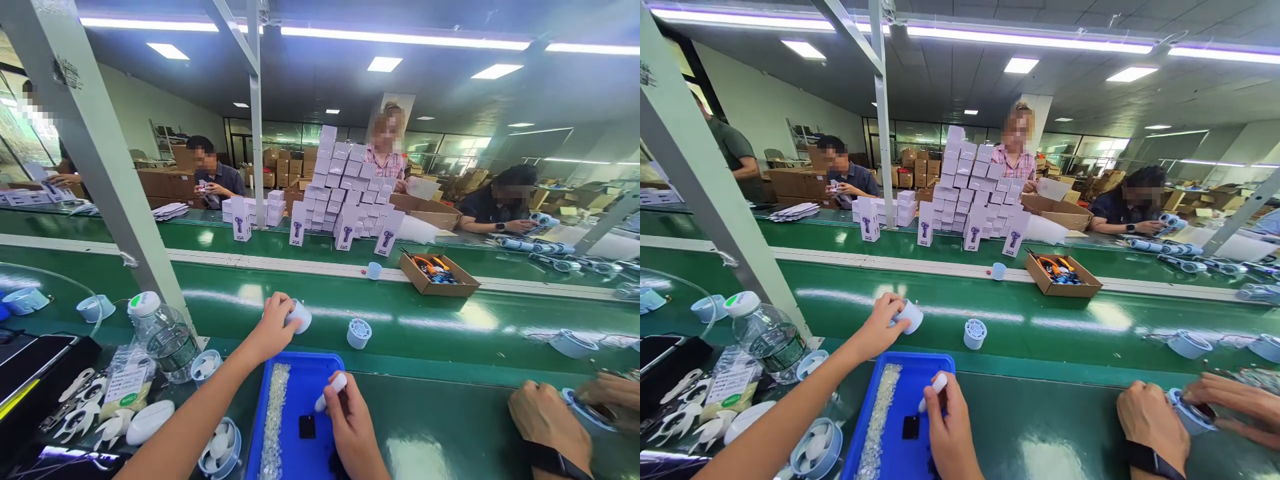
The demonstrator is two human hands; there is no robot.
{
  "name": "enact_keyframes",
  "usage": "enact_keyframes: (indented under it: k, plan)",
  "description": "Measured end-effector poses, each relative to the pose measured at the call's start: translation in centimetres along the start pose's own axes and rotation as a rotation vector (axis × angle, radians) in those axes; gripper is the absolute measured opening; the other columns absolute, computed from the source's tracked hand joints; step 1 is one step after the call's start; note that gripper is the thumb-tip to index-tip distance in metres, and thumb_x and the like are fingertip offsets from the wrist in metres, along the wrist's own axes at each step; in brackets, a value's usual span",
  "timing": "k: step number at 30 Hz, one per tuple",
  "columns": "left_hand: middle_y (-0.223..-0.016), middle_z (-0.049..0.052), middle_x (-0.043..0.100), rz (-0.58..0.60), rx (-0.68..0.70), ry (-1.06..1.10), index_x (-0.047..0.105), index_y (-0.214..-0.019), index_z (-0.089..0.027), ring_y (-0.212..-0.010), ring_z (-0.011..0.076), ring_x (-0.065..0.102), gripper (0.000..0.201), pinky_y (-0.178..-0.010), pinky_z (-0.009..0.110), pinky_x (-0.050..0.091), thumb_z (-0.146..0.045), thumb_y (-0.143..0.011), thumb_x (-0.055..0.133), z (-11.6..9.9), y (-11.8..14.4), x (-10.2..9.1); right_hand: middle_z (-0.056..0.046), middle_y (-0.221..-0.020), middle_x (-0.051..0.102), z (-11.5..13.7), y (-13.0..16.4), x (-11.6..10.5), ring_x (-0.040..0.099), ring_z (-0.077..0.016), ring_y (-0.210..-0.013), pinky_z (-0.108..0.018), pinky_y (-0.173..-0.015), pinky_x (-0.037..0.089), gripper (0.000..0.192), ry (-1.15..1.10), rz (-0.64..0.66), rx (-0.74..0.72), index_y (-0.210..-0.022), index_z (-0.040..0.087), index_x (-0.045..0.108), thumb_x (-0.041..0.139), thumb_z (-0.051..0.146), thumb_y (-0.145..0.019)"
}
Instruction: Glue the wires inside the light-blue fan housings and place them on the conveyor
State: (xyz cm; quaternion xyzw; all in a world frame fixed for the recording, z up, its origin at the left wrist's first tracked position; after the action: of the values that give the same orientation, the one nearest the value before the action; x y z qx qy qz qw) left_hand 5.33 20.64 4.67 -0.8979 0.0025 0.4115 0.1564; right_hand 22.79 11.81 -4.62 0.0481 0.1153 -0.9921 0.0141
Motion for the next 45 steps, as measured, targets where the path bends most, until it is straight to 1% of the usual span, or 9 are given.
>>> enact_keyframes:
  k: [6,10,17,22,26,30,38,42,45]
  plan:
    - [-0.098,0.005,0.057,-0.079,-0.088,0.327,0.053,-0.077,-0.023,-0.089,0.022,0.056,0.016,-0.073,0.031,0.045,-0.034,-0.087,0.047,-2.8,4.5,-5.3,0.002,-0.071,0.05,-0.4,-0.1,-0.1,0.049,-0.0139,-0.062,-0.023,-0.059,0.044,0.028,0.028,0.041,-0.003,-0.086,0.02,0.053,0.046,0.047,-0.092]
    - [-0.092,0.004,0.056,-0.134,-0.228,0.531,0.055,-0.077,-0.023,-0.084,0.0207,0.054,0.018,-0.072,0.029,0.041,-0.038,-0.086,0.052,-2.5,7.6,-6.4,0.002,-0.069,0.051,-0.4,0.0,0.0,0.051,-0.0135,-0.061,-0.022,-0.059,0.045,0.026,0.065,0.037,-0.038,-0.084,0.021,0.054,0.047,0.045,-0.092]
    - [-0.09,0.002,0.066,-0.226,-0.486,0.849,0.064,-0.081,-0.023,-0.088,0.0228,0.053,0.018,-0.076,0.03,0.039,-0.039,-0.075,0.068,-1.0,10.4,-5.5,0.001,-0.074,0.055,-0.3,0.0,-0.1,0.052,-0.0145,-0.065,-0.023,-0.062,0.044,0.02,0.118,0.063,-0.167,-0.087,0.022,0.055,0.048,0.04,-0.092]
    - [-0.082,0.002,0.066,-0.293,-0.587,0.958,0.07,-0.085,-0.021,-0.081,0.0219,0.055,0.026,-0.071,0.03,0.041,-0.04,-0.067,0.074,-0.7,11.4,-5.1,0.003,-0.069,0.048,-0.2,-0.2,-1.4,0.047,-0.0128,-0.061,-0.021,-0.059,0.044,0.023,0.141,-0.111,-0.102,-0.083,0.022,0.05,0.042,0.039,-0.095]
    - [-0.073,0.0,0.062,-0.369,-0.604,0.996,0.069,-0.078,-0.02,-0.073,0.0184,0.051,0.025,-0.067,0.027,0.041,-0.041,-0.066,0.075,-0.5,12.0,-4.9,0.003,-0.068,0.047,-0.3,-0.3,-1.4,0.046,-0.0131,-0.06,-0.022,-0.058,0.043,0.028,0.164,-0.095,-0.062,-0.08,0.022,0.049,0.04,0.044,-0.095]
    - [-0.069,-0.001,0.06,-0.316,-0.624,1.027,0.067,-0.073,-0.02,-0.072,0.0176,0.048,0.024,-0.065,0.025,0.041,-0.041,-0.065,0.076,-0.2,12.3,-4.7,0.003,-0.067,0.047,-0.3,-0.3,-1.1,0.047,-0.0128,-0.059,-0.022,-0.058,0.043,0.029,0.173,-0.087,-0.058,-0.08,0.022,0.049,0.04,0.045,-0.095]
    - [-0.067,-0.001,0.058,-0.334,-0.672,1.04,0.064,-0.067,-0.02,-0.07,0.0183,0.049,0.027,-0.064,0.026,0.041,-0.043,-0.062,0.077,-0.7,12.6,-4.4,0.001,-0.068,0.053,-0.6,-0.4,-1.2,0.051,-0.0135,-0.06,-0.022,-0.057,0.046,0.027,0.207,-0.045,-0.103,-0.08,0.021,0.053,0.044,0.042,-0.094]
    - [-0.063,-0.002,0.059,-0.362,-0.671,1.07,0.063,-0.065,-0.019,-0.063,0.0148,0.047,0.03,-0.059,0.024,0.04,-0.045,-0.062,0.077,-0.7,12.6,-3.8,-0.001,-0.079,0.062,0.7,0.1,-0.6,0.058,-0.0162,-0.068,-0.025,-0.06,0.049,0.024,0.165,-0.038,-0.15,-0.093,0.021,0.059,0.051,0.044,-0.091]
    - [-0.06,-0.004,0.058,-0.379,-0.692,1.141,0.061,-0.066,-0.019,-0.06,0.013,0.049,0.028,-0.058,0.023,0.041,-0.041,-0.063,0.078,-0.7,12.7,-3.3,-0.004,-0.099,0.065,2.5,1.0,-0.4,0.062,-0.018,-0.081,-0.03,-0.07,0.053,0.025,0.13,-0.028,-0.16,-0.105,0.021,0.06,0.053,0.041,-0.092]
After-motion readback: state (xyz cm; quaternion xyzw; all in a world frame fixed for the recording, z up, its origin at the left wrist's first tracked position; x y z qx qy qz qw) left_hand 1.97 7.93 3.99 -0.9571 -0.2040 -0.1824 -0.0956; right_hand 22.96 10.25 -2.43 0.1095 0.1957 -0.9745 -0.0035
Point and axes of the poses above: each hand's wrist, its own y-axis away from the middle knuckle, its own x-axis out of the palm, z = x × y, the point moved 1 cm from there along -y, towards the middle knuckle
